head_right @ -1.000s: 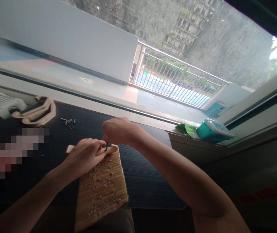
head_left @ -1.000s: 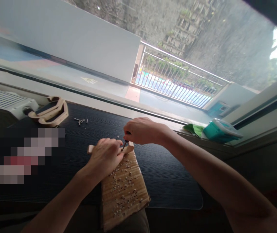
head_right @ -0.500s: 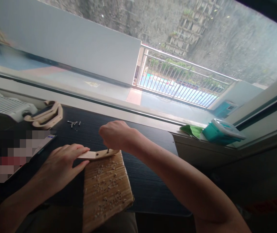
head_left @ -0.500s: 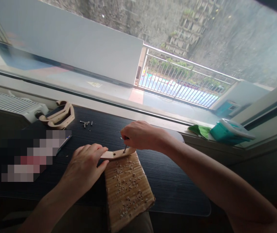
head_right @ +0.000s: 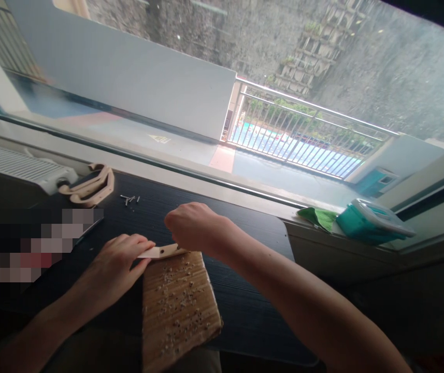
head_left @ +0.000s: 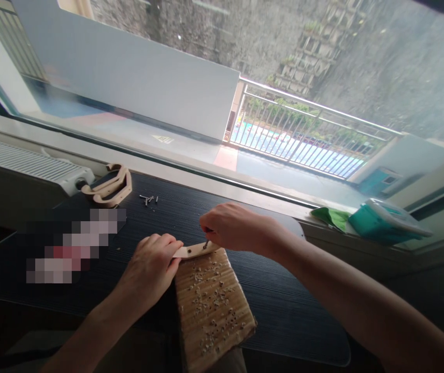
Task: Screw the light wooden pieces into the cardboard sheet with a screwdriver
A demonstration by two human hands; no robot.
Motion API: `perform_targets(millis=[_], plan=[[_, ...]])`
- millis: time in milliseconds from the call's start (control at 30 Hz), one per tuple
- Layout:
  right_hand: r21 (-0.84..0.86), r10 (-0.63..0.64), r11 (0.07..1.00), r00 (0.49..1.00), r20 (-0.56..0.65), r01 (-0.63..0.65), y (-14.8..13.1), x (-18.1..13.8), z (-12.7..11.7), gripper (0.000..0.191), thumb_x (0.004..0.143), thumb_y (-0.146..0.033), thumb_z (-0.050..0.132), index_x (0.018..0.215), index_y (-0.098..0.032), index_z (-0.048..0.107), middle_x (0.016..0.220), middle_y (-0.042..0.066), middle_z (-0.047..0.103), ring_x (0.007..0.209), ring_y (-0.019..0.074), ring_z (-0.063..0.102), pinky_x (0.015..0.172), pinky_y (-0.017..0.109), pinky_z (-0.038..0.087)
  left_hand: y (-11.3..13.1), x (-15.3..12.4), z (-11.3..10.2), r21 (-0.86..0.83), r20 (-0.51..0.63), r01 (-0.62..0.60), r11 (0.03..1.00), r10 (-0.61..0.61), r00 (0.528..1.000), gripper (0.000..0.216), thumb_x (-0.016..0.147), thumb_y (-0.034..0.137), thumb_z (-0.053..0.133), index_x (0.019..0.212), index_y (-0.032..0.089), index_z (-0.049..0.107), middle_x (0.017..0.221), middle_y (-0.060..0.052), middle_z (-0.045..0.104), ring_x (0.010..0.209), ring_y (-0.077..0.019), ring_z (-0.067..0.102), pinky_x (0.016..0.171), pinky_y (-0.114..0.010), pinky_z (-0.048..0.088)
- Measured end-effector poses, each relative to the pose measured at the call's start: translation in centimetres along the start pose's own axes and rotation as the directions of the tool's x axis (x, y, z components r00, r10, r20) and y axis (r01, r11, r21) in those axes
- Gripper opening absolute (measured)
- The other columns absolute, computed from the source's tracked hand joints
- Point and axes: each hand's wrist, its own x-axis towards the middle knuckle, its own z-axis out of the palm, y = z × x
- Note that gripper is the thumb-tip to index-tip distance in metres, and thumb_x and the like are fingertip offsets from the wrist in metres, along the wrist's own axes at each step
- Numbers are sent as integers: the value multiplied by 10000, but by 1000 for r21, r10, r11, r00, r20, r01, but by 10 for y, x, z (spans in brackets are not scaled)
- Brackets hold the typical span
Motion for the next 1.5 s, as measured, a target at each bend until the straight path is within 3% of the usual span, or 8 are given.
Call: perform_targets(millis=[400,533,633,733,1067,1267,1400,1500], plan=[[-14,-40,999,999,-7,40,-3,5,-2,197,820,-106,485,831,-133,680,798,67,689,693,134,566,577,265,301,20,12,-13,54,7,1,999,-1,1000,226,787,187,582,998,176,662,991,-72,682,1008,-273,584,1033,-502,287],[13,-17,1000,1000,-1,17,-2,4,-2,185,816,-115,492,827,-130,676,793,65,685,683,131,559,579,262,302,29,25,-10,114,123,-32,993,18,992,158,798,175,535,848,181,685,865,-76,677,904,-279,612,956,-510,344],[7,-26,1000,1000,-7,27,-1,5,-1,194,813,-104,489,830,-129,681,800,72,688,686,133,563,567,264,293,30,31,-7,151,199,-45,987,14,980,188,806,170,499,717,191,663,840,-89,660,851,-268,615,817,-436,412],[-7,-39,999,999,0,39,-1,7,0,202,823,-106,484,832,-124,684,808,80,690,684,137,560,557,270,280,29,33,-4,156,221,-32,987,-3,975,192,825,203,493,726,199,658,850,-89,651,850,-260,610,753,-390,412],[-15,-19,1000,998,-58,19,-3,11,6,193,829,-94,491,823,-135,680,790,59,678,643,123,520,539,275,255,27,37,-4,127,292,23,992,-59,955,170,830,240,505,842,191,668,918,-94,644,917,-264,602,781,-374,422],[38,5,999,999,-53,-3,-2,2,-1,167,792,-87,531,792,-151,685,740,38,665,622,112,498,532,256,257,28,37,-8,104,317,19,994,-51,947,166,823,222,480,745,190,623,887,-83,643,896,-260,609,683,-329,424],[165,92,985,976,-199,-60,9,-23,-2,163,792,-151,552,803,-202,706,689,-2,660,606,103,504,533,236,275,23,43,-16,42,393,44,998,-57,918,131,780,257,509,734,189,611,834,-74,664,811,-260,636,660,-326,416],[320,265,935,904,-336,-155,22,-53,16,156,811,-248,577,857,-231,726,661,-25,664,569,97,526,533,228,322,14,47,-21,-86,456,130,988,-77,887,189,769,353,523,761,195,627,788,-62,676,762,-251,643,634,-311,414]])
